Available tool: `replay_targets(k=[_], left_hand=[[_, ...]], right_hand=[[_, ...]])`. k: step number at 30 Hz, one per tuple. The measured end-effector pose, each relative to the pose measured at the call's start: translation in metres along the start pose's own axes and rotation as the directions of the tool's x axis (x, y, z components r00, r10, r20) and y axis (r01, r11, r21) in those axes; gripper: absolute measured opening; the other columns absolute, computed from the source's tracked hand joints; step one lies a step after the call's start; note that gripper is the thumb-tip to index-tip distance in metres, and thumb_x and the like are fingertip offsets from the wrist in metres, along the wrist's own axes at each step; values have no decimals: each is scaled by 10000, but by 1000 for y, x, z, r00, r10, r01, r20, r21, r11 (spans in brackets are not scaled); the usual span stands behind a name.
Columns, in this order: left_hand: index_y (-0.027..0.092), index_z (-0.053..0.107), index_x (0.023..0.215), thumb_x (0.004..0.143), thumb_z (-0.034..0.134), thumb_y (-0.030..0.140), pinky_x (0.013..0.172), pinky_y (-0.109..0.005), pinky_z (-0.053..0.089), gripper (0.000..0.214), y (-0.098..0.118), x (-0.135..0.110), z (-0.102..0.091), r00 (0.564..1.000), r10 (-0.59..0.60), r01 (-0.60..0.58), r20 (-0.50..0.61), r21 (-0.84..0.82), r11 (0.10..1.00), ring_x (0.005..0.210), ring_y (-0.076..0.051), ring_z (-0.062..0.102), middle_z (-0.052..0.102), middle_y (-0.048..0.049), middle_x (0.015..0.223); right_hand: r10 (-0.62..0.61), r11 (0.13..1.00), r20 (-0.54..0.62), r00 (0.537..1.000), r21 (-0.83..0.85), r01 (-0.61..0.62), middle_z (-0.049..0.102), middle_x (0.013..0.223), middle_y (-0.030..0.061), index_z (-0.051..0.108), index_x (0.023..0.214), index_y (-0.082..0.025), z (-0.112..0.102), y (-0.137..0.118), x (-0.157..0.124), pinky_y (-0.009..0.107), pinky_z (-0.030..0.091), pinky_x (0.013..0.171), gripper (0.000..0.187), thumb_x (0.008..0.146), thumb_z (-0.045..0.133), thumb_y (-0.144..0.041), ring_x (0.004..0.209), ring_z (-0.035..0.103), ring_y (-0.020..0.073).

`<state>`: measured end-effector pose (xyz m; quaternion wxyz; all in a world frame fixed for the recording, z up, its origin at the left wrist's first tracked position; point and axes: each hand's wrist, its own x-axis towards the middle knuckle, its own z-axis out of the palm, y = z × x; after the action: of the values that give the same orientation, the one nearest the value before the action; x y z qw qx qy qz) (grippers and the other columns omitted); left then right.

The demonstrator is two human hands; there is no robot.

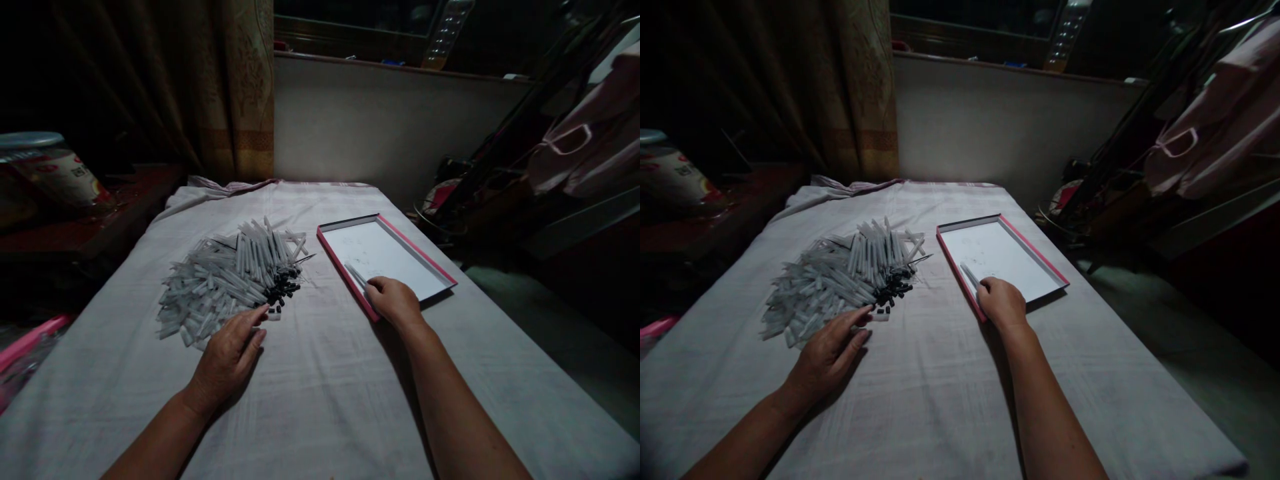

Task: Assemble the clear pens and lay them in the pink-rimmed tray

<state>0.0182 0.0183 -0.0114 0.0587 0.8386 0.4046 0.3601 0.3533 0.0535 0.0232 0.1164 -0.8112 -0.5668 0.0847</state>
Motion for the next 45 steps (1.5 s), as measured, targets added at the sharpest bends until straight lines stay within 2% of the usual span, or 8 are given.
replay_targets(k=[8, 14, 18, 23, 29, 34, 40, 45], left_hand=[[222, 535, 1308, 965, 493, 209, 864, -330, 558, 346, -5, 1, -7, 999, 23, -21, -36, 39, 999, 981, -199, 695, 715, -82, 1092], [207, 588, 1237, 965, 506, 238, 916, -371, 544, 286, -24, 1, -23, 989, -38, 59, -141, 147, 987, 1030, -222, 681, 717, -90, 1096], [205, 619, 1202, 965, 503, 243, 907, -367, 548, 267, -33, 2, -32, 972, -100, 137, -213, 168, 976, 1014, -216, 686, 720, -85, 1109], [193, 655, 1166, 964, 502, 282, 882, -353, 553, 269, -46, -2, -31, 951, -132, 189, -281, 187, 964, 975, -214, 696, 733, -79, 1069], [180, 682, 1120, 964, 490, 279, 864, -345, 548, 267, -57, -5, -26, 931, -153, 225, -331, 191, 955, 946, -214, 697, 744, -75, 1018], [169, 689, 1100, 962, 495, 246, 828, -327, 543, 251, -56, -4, -23, 934, -121, 197, -338, 202, 959, 907, -207, 693, 744, -75, 984], [190, 687, 1108, 963, 503, 259, 824, -324, 538, 244, -56, -4, -24, 938, -139, 208, -316, 196, 958, 902, -205, 691, 742, -63, 983], [195, 672, 1114, 966, 505, 238, 823, -321, 533, 227, -56, -4, -25, 947, -108, 176, -302, 211, 961, 898, -198, 686, 737, -59, 984]], right_hand=[[-78, 994, 100, 992, -74, 86, 771, 1032, 95, 788, 1032, -254, -6, -8, -7, 326, 465, 680, 354, 866, 490, -352, 930, 696, 289], [-55, 983, 142, 988, -168, 79, 765, 1056, 106, 776, 1058, -262, -12, -15, -9, 341, 456, 691, 364, 890, 463, -343, 948, 695, 299], [-48, 973, 119, 992, -220, 74, 757, 1038, 148, 777, 1042, -227, -19, -25, -11, 349, 461, 690, 363, 902, 463, -344, 947, 694, 309], [-135, 974, 49, 990, -178, 142, 749, 1096, 114, 759, 1092, -244, -29, -58, -9, 313, 475, 738, 360, 922, 472, -377, 961, 696, 264], [-330, 942, 83, 940, -26, 333, 765, 1080, 61, 766, 1052, -267, 0, -112, 4, 272, 468, 771, 303, 930, 502, -351, 982, 693, 231], [-297, 955, 23, 955, 20, 296, 753, 1111, 84, 744, 1121, -258, 31, -139, 19, 281, 470, 806, 366, 961, 444, -393, 1018, 689, 232], [-254, 967, 62, 965, -7, 255, 760, 1041, 127, 772, 1035, -230, 42, -153, 36, 321, 484, 786, 344, 902, 515, -418, 995, 694, 273], [-214, 977, 45, 976, 7, 214, 762, 1034, 123, 772, 1017, -242, 29, -140, 38, 325, 479, 764, 338, 915, 476, -371, 979, 700, 275]])
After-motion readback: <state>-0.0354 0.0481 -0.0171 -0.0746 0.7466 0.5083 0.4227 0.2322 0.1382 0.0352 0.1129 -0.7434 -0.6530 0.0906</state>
